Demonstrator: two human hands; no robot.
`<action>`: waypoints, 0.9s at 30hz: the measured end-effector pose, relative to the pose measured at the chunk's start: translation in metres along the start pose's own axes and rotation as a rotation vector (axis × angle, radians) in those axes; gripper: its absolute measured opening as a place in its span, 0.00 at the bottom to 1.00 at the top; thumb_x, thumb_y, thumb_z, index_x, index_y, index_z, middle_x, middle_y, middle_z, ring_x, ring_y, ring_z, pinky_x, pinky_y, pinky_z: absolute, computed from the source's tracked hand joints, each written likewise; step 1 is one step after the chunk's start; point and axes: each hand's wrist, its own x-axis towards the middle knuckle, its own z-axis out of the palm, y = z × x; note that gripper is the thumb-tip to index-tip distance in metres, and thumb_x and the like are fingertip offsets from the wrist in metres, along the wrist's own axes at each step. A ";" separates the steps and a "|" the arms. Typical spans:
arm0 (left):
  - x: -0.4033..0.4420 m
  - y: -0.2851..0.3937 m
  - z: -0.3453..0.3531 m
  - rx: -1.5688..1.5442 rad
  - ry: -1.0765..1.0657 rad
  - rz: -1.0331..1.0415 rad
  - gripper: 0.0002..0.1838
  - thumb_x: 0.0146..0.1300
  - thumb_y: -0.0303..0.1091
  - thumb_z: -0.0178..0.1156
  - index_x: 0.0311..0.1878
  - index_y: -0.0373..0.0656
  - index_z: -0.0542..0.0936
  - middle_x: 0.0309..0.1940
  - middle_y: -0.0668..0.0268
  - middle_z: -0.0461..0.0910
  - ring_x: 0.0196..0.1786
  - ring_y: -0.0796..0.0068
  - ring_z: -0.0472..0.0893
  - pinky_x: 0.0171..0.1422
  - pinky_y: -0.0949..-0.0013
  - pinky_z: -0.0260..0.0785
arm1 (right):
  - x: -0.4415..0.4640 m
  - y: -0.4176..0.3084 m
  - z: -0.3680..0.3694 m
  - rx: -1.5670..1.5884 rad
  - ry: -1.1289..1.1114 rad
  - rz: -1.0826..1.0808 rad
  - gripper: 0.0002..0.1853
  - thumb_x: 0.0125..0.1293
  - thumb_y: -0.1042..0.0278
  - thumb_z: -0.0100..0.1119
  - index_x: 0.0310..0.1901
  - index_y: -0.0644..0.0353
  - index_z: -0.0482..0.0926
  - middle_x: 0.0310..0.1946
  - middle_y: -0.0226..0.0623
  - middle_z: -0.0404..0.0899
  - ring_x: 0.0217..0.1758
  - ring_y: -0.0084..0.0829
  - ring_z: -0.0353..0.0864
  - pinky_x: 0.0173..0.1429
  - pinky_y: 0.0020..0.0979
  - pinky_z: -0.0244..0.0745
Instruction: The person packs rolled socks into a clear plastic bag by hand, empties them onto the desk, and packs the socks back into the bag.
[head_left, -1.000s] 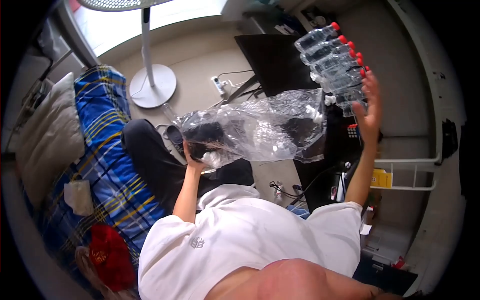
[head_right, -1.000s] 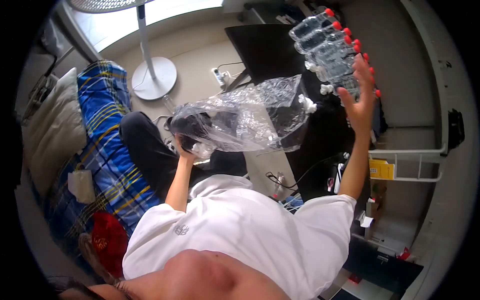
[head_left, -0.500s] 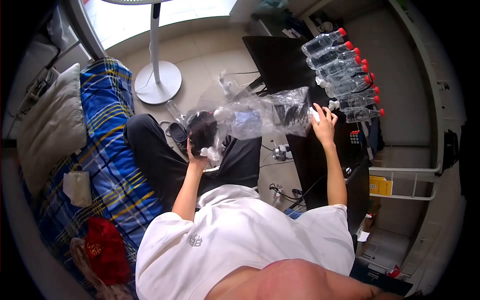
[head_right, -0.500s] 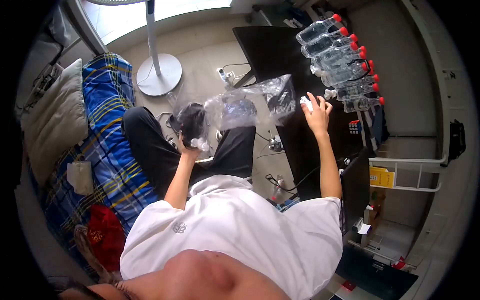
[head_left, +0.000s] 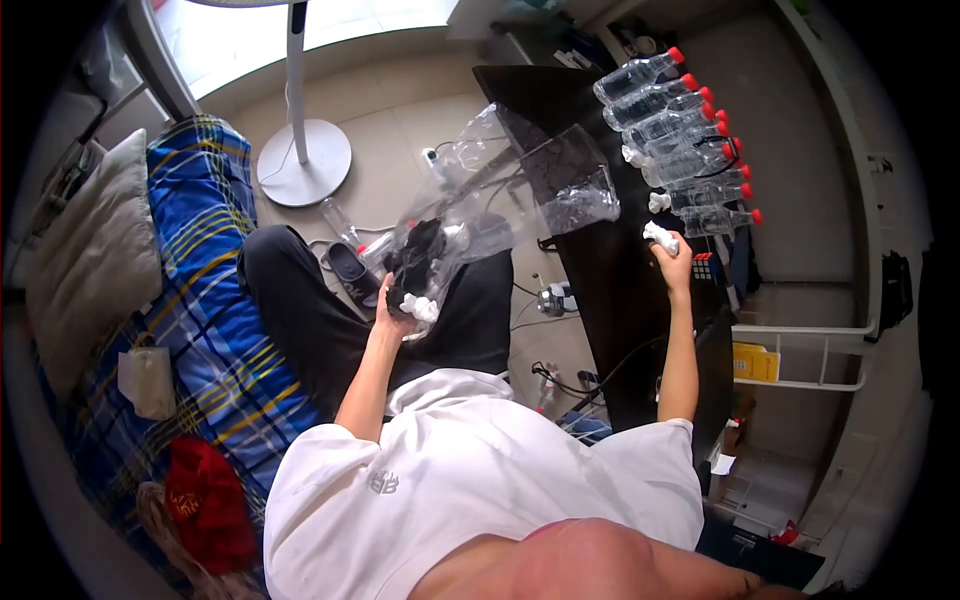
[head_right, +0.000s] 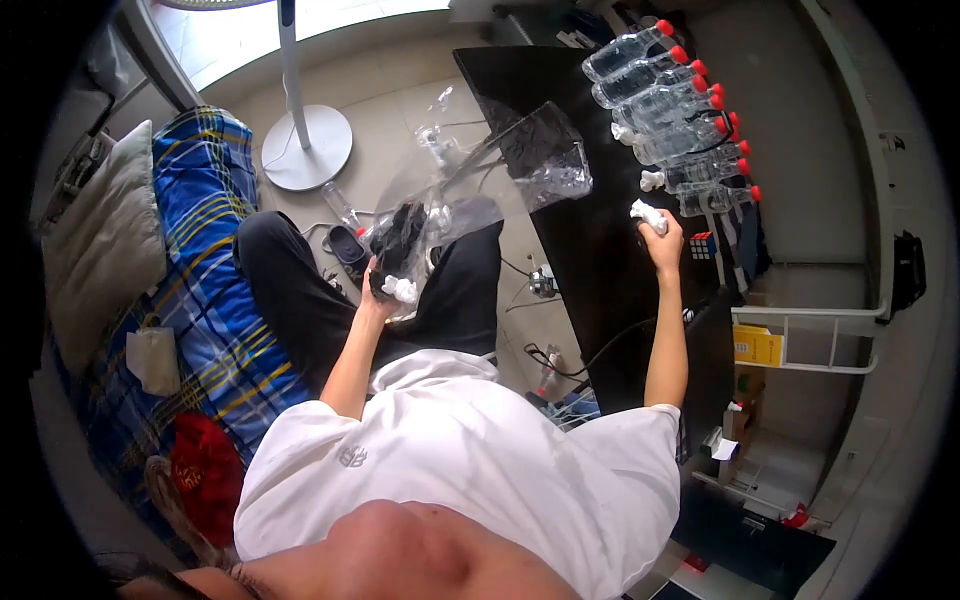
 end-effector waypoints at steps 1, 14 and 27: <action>-0.001 0.000 0.001 0.025 0.017 -0.011 0.32 0.71 0.56 0.56 0.69 0.44 0.79 0.63 0.58 0.83 0.65 0.51 0.81 0.77 0.45 0.68 | 0.000 -0.004 -0.004 0.135 -0.011 0.047 0.13 0.59 0.71 0.71 0.46 0.61 0.84 0.36 0.29 0.86 0.39 0.21 0.84 0.44 0.29 0.79; -0.003 0.001 -0.006 0.136 0.028 -0.050 0.30 0.70 0.56 0.58 0.66 0.44 0.82 0.61 0.58 0.85 0.62 0.50 0.83 0.73 0.45 0.71 | 0.007 -0.262 -0.064 0.516 -0.336 -0.085 0.19 0.61 0.72 0.69 0.55 0.61 0.82 0.38 0.27 0.81 0.36 0.17 0.80 0.38 0.23 0.79; 0.001 -0.001 -0.010 0.117 -0.030 -0.041 0.36 0.69 0.58 0.60 0.72 0.43 0.77 0.67 0.54 0.80 0.66 0.51 0.80 0.74 0.47 0.71 | 0.006 -0.279 -0.030 0.060 -0.460 -0.274 0.23 0.63 0.67 0.75 0.59 0.60 0.84 0.48 0.37 0.87 0.46 0.28 0.87 0.49 0.28 0.81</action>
